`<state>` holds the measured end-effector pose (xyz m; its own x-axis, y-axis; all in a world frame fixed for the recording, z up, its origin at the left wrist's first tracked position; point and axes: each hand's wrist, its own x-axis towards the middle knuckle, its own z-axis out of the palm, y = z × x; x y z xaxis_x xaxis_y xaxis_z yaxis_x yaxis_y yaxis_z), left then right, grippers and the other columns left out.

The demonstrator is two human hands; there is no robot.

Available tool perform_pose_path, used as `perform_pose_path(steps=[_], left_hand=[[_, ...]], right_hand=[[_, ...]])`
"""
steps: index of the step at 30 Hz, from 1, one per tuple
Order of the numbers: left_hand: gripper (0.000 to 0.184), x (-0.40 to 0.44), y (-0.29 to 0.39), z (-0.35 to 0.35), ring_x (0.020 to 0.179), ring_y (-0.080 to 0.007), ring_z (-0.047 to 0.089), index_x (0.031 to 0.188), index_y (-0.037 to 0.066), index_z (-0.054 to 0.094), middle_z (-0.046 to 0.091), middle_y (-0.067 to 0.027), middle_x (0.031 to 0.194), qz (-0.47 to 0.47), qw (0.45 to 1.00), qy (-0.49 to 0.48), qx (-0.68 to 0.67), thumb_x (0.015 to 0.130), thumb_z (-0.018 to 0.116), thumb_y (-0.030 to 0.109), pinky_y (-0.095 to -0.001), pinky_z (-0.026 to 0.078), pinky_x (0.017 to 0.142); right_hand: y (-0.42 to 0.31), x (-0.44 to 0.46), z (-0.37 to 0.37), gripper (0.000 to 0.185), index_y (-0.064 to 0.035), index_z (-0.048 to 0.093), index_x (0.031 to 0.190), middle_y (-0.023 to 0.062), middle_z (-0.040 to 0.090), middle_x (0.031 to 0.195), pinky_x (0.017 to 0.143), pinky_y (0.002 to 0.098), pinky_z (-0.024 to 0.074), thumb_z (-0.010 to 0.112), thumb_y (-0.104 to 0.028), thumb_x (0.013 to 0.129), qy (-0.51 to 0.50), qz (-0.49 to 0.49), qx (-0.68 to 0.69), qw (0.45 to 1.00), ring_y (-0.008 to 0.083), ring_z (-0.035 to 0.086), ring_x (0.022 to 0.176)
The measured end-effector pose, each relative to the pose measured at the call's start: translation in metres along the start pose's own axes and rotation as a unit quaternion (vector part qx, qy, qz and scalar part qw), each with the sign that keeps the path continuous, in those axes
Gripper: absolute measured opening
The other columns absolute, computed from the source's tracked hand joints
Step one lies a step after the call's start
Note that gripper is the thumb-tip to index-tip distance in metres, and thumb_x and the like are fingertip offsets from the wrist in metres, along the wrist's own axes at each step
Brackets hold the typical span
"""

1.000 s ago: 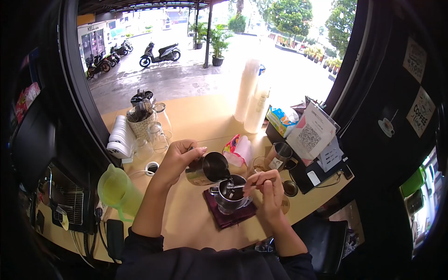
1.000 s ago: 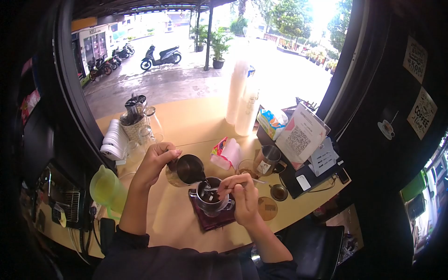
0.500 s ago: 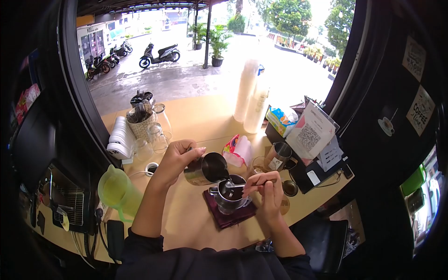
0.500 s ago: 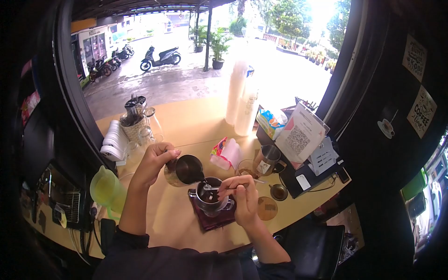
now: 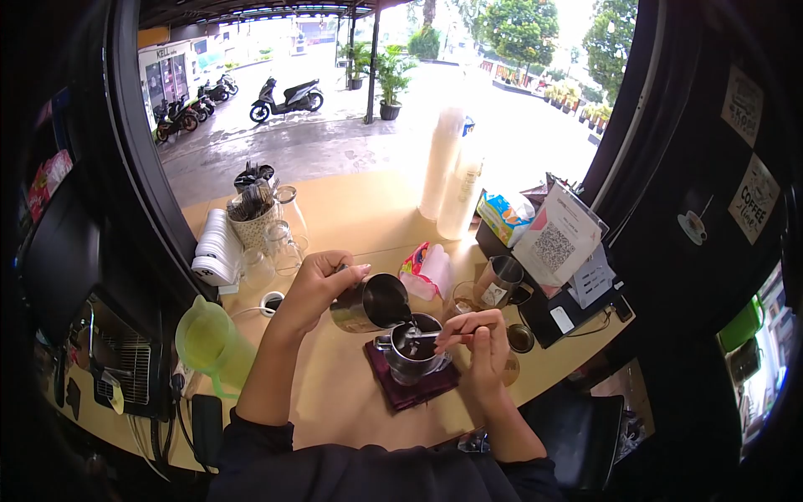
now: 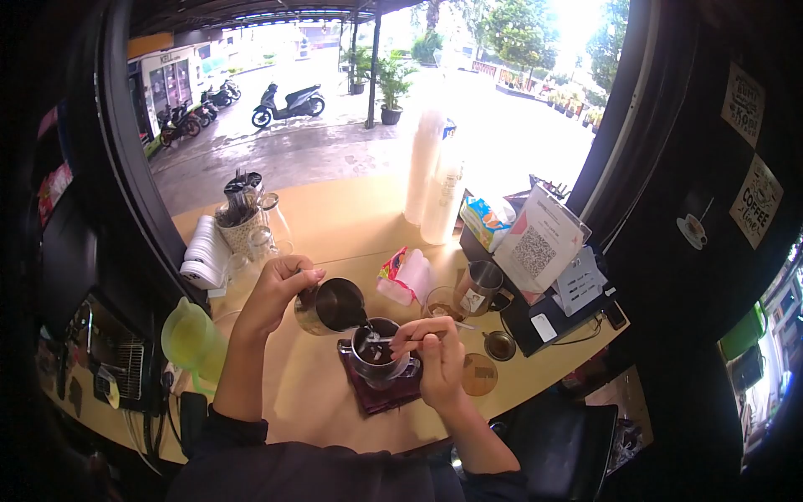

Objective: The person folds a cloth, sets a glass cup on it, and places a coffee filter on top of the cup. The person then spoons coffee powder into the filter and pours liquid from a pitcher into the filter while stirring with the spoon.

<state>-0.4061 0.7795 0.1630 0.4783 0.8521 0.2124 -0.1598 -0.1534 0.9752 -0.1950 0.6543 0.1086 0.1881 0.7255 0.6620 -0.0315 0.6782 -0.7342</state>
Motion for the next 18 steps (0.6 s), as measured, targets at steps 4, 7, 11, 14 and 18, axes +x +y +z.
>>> perform_pose_path(steps=[4,7,11,14,18], left_hand=[[0.032,0.0,0.001,0.0,0.05,0.0002,0.037,0.059,0.012,0.049,0.045,0.0082,0.055,0.001,1.0,0.005,0.008,0.085,0.065,0.018,-0.0191,0.025,0.046],[0.032,0.0,0.001,0.0,0.05,0.0,0.036,0.059,0.012,0.049,0.045,0.0083,0.055,0.0,1.0,0.005,0.011,0.085,0.065,0.018,-0.0192,0.025,0.046],[0.032,0.0,0.002,0.001,0.05,0.0001,0.036,0.058,0.012,0.049,0.045,0.0082,0.055,0.003,1.0,0.006,0.01,0.085,0.065,0.017,-0.0192,0.025,0.046],[0.032,-0.001,0.003,0.002,0.051,0.0001,0.036,0.058,0.012,0.049,0.046,0.008,0.056,-0.001,1.0,0.006,0.009,0.085,0.065,0.017,-0.0192,0.025,0.046],[0.032,-0.001,0.004,0.002,0.051,0.0001,0.036,0.058,0.012,0.047,0.046,0.0078,0.056,0.001,1.0,0.008,0.015,0.085,0.065,0.016,-0.019,0.026,0.046]], right_hand=[[0.001,0.0,-0.008,0.029,0.0036,0.041,0.098,0.0182,0.06,0.087,0.063,0.0252,0.0522,0.032,-0.023,0.102,0.054,0.006,0.007,0.998,0.0145,0.061,0.069],[-0.003,0.0,-0.001,0.028,0.0048,0.042,0.099,0.018,0.061,0.089,0.064,0.0246,0.052,0.033,-0.022,0.102,0.006,-0.01,-0.042,0.999,0.014,0.062,0.072],[-0.004,0.002,-0.004,0.025,0.0052,0.043,0.098,0.0165,0.061,0.088,0.064,0.0236,0.0517,0.035,-0.018,0.102,0.006,-0.011,-0.036,0.999,0.0132,0.062,0.072],[-0.006,0.003,0.001,0.025,0.0055,0.044,0.097,0.0161,0.061,0.088,0.064,0.0232,0.0514,0.035,-0.018,0.101,0.0,-0.009,-0.038,0.999,0.013,0.062,0.073],[-0.004,0.004,-0.007,0.026,0.0059,0.044,0.097,0.0157,0.061,0.087,0.064,0.023,0.051,0.036,-0.019,0.101,0.025,-0.004,-0.001,1.0,0.0126,0.061,0.073]])
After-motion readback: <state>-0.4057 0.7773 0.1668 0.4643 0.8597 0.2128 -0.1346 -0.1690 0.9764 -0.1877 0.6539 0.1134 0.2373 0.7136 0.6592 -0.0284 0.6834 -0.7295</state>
